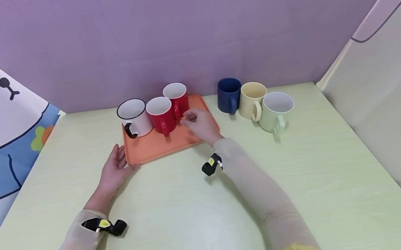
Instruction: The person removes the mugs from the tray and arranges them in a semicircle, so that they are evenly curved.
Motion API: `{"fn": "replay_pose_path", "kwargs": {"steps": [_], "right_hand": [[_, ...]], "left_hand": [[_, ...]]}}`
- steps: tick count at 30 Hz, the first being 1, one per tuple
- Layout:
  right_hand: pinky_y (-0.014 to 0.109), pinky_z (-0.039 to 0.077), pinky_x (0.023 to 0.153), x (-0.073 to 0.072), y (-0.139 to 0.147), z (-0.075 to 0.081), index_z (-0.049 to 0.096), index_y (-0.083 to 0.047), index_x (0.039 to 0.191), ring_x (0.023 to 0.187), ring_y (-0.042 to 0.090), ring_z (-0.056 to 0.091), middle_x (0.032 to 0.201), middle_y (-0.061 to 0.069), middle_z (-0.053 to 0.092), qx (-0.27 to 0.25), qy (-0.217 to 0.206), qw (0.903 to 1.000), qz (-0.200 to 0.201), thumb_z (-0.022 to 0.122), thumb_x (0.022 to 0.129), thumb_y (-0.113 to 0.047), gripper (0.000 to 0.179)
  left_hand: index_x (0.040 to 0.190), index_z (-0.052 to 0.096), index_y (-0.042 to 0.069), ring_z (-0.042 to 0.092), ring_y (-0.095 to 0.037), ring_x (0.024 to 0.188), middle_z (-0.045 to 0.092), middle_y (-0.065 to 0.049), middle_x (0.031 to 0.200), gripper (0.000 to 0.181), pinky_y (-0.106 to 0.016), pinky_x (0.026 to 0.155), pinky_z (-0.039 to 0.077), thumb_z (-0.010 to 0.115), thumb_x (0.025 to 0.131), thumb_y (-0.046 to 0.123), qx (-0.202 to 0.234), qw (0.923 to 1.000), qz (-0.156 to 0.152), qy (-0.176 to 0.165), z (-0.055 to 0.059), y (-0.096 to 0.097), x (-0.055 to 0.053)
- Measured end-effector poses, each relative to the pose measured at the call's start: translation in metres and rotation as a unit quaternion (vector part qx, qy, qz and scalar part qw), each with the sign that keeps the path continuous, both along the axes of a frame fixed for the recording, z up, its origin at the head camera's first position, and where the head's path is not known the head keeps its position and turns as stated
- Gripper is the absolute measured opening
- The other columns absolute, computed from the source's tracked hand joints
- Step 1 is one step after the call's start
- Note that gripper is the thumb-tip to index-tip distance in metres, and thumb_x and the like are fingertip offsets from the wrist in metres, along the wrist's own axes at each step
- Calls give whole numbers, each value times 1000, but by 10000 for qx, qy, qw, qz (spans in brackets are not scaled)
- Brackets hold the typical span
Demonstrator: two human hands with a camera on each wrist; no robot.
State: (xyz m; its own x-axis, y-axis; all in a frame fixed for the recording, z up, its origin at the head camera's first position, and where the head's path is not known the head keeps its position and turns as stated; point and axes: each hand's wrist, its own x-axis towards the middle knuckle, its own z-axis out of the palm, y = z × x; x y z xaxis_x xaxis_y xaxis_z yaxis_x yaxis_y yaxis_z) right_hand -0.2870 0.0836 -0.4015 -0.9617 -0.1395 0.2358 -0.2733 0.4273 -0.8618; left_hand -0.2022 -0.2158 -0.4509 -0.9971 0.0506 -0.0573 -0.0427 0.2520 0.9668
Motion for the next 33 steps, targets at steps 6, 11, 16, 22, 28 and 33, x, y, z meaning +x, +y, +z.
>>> {"fn": "replay_pose_path", "kwargs": {"steps": [6,11,16,22,28,33], "right_hand": [[34,55,90,-10,-12,-3,66,1,119,100,27,62,113,14,68,-106,-337,9994,-51,68,96,-14,28],[32,55,91,-19,-20,-8,64,3,121,103,28,61,115,16,66,-313,-351,9988,-103,66,97,-12,29],[33,55,90,-28,-28,-14,63,4,121,102,28,61,114,17,65,-523,-393,9974,-287,66,97,-11,29],[34,56,94,-36,-32,-22,62,4,125,106,29,61,118,18,64,-1201,-790,9890,-336,63,98,-11,31],[33,53,99,-42,-33,-24,61,5,128,108,28,60,124,19,62,-1988,-1324,9704,-367,61,100,-12,33],[38,51,103,-41,-34,-19,59,8,129,108,31,60,126,21,60,-2680,-1860,9449,-274,59,100,-9,33]], "left_hand": [[159,-7,5,23,-34,147,13,-19,164,103,-43,120,27,69,90,-2,45,10000,-16,-38,2,1,1],[159,-7,5,23,-34,147,13,-19,164,103,-43,119,27,69,90,-3,78,10000,-16,-43,1,1,1],[159,-7,5,23,-34,147,13,-19,164,103,-43,119,27,69,90,-2,52,10000,-18,-46,1,1,0],[159,-7,6,23,-34,147,12,-18,164,103,-43,119,27,69,90,-2,58,9999,-8,-88,1,1,0],[159,-6,6,24,-32,147,14,-17,164,103,-41,119,27,70,90,-2,28,9999,25,-101,1,2,0],[159,-6,4,24,-33,147,14,-17,164,102,-41,119,27,70,90,-1,-55,9999,46,-81,0,2,0]]}}
